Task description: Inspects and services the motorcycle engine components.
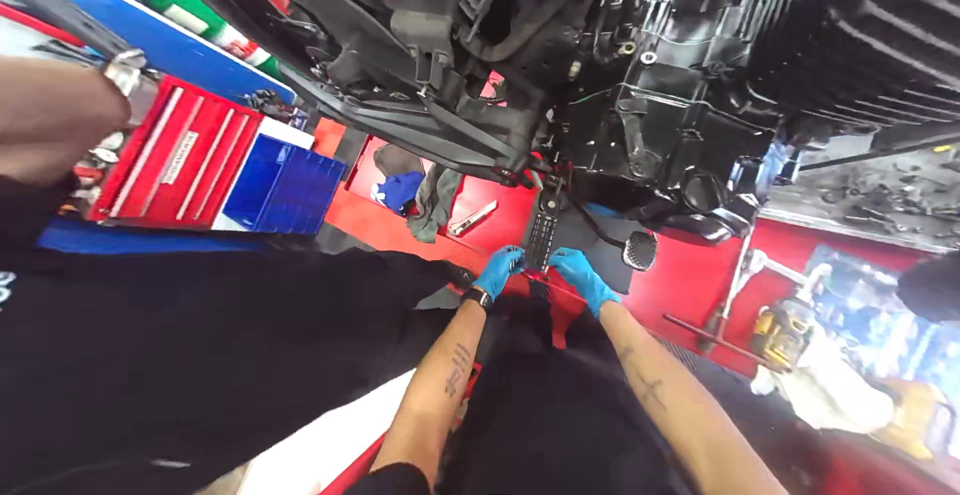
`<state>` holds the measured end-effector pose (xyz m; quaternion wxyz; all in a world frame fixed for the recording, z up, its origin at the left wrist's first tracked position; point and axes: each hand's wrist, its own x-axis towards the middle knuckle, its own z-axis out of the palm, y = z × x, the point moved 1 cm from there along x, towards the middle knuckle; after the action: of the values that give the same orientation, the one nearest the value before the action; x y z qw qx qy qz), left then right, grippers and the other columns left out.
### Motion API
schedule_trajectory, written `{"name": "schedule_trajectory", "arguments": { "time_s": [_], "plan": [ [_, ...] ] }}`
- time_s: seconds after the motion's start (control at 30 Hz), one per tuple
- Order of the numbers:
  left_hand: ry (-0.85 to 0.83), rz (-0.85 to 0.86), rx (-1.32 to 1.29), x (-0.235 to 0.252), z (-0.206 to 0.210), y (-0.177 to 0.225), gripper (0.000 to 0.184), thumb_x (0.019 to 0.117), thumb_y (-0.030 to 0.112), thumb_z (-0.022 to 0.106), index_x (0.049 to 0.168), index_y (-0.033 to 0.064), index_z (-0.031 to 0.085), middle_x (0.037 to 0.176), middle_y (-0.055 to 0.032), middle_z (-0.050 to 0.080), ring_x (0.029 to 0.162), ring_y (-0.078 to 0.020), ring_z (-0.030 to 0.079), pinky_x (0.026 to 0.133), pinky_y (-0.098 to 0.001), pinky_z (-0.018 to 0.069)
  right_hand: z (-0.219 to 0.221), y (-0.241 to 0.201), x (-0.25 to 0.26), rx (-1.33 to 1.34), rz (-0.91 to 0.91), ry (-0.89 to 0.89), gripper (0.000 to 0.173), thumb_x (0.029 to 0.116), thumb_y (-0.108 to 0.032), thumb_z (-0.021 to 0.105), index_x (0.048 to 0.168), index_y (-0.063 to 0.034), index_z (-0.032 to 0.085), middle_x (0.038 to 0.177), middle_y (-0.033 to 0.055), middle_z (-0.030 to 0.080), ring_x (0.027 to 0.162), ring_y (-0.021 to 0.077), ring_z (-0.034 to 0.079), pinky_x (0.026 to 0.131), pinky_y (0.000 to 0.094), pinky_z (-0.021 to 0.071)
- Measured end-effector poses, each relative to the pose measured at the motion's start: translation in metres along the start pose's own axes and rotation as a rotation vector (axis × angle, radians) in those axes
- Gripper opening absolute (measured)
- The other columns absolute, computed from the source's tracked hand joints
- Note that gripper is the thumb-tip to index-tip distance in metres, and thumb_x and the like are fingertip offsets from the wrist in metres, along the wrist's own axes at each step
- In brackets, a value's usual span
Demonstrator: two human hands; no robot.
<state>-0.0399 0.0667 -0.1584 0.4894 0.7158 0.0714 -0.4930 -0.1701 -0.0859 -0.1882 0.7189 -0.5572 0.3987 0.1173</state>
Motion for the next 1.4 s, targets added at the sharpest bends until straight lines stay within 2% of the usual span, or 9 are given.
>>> {"name": "schedule_trajectory", "arguments": {
  "time_s": [0.1,0.13,0.17,0.27,0.4,0.63,1.03,1.27,1.4],
  "plan": [
    [0.017,-0.04,0.013,0.018,-0.016,0.004,0.028,0.1073,0.016,0.046,0.127,-0.0016,0.058,0.103,-0.012,0.067,0.087,-0.0169,0.065,0.081,-0.0345,0.0556,0.042,-0.039,-0.01,-0.125,0.018,0.023,0.019,0.0967,-0.016,0.065,0.109,-0.0005,0.068,0.101,0.0143,0.068,0.093,0.0227,0.064,0.085,0.0457,0.0516],
    [0.012,-0.044,0.023,0.021,-0.022,0.006,0.029,0.1072,0.016,0.046,0.127,-0.0023,0.058,0.107,-0.0137,0.067,0.091,-0.0184,0.065,0.084,-0.0361,0.0555,0.053,-0.051,-0.015,-0.165,0.04,-0.019,0.03,0.1014,-0.016,0.062,0.125,0.0023,0.064,0.122,0.0192,0.067,0.115,0.0268,0.063,0.103,0.0474,0.0477],
    [0.008,-0.043,0.047,0.026,-0.028,0.008,0.03,0.1071,0.017,0.047,0.127,-0.0023,0.059,0.109,-0.0144,0.066,0.093,-0.019,0.064,0.085,-0.0366,0.0554,0.067,-0.048,-0.004,-0.216,0.016,-0.011,0.036,0.1023,-0.02,0.062,0.13,0.0024,0.062,0.128,0.0203,0.065,0.121,0.0284,0.061,0.108,0.0479,0.046],
    [0.023,-0.046,0.096,0.041,-0.051,0.016,0.03,0.1071,0.018,0.048,0.125,-0.0019,0.061,0.108,-0.0141,0.066,0.091,-0.0179,0.063,0.082,-0.0349,0.0543,0.107,-0.028,0.062,-0.334,-0.017,0.071,0.036,0.0938,-0.033,0.068,0.106,0.0003,0.071,0.102,0.0232,0.071,0.098,0.0384,0.068,0.085,0.0614,0.0524],
    [0.02,-0.084,0.165,0.059,-0.08,0.019,0.034,0.1059,0.013,0.049,0.135,-0.0034,0.055,0.121,-0.0185,0.062,0.1,-0.0208,0.062,0.088,-0.0356,0.0531,0.13,-0.042,0.08,-0.269,0.111,0.022,0.036,0.0962,-0.028,0.066,0.12,-0.001,0.066,0.112,0.0219,0.068,0.105,0.0356,0.066,0.091,0.0574,0.0508],
    [0.036,-0.021,0.371,0.072,-0.106,0.029,0.044,0.0995,0.007,0.054,0.143,-0.0021,0.051,0.142,-0.0233,0.055,0.127,-0.0327,0.057,0.104,-0.0489,0.0489,0.132,-0.037,0.075,-0.276,0.07,0.112,0.046,0.0925,-0.015,0.067,0.136,-0.002,0.059,0.12,0.0188,0.069,0.112,0.032,0.066,0.098,0.0533,0.0511],
    [0.071,-0.102,0.897,0.056,-0.095,0.058,0.041,0.1007,0.019,0.049,0.139,0.0117,0.063,0.139,-0.0138,0.063,0.133,-0.0318,0.057,0.11,-0.058,0.0441,0.118,-0.026,0.047,-0.419,-0.061,-0.163,0.053,0.098,-0.011,0.053,0.151,-0.0111,0.051,0.146,0.0134,0.058,0.137,0.0251,0.054,0.115,0.0492,0.0419],
    [0.161,0.128,1.169,0.089,-0.066,0.051,0.046,0.0988,0.037,0.062,0.132,0.0061,0.063,0.13,-0.0165,0.066,0.126,-0.0317,0.061,0.107,-0.0531,0.0479,0.09,-0.015,0.029,-0.267,-0.119,-0.011,0.043,0.0985,-0.019,0.062,0.139,-0.0039,0.061,0.133,0.016,0.067,0.123,0.0247,0.065,0.109,0.0448,0.0486],
    [0.167,0.087,1.277,0.091,-0.046,0.063,0.03,0.0964,0.016,0.057,0.124,0.0082,0.067,0.123,-0.0151,0.07,0.12,-0.0324,0.065,0.1,-0.0561,0.0517,0.075,0.027,0.032,-0.216,-0.175,0.089,0.04,0.0978,-0.023,0.063,0.132,-0.0026,0.065,0.121,0.015,0.071,0.112,0.0202,0.069,0.103,0.0397,0.0529]
  ]
}}
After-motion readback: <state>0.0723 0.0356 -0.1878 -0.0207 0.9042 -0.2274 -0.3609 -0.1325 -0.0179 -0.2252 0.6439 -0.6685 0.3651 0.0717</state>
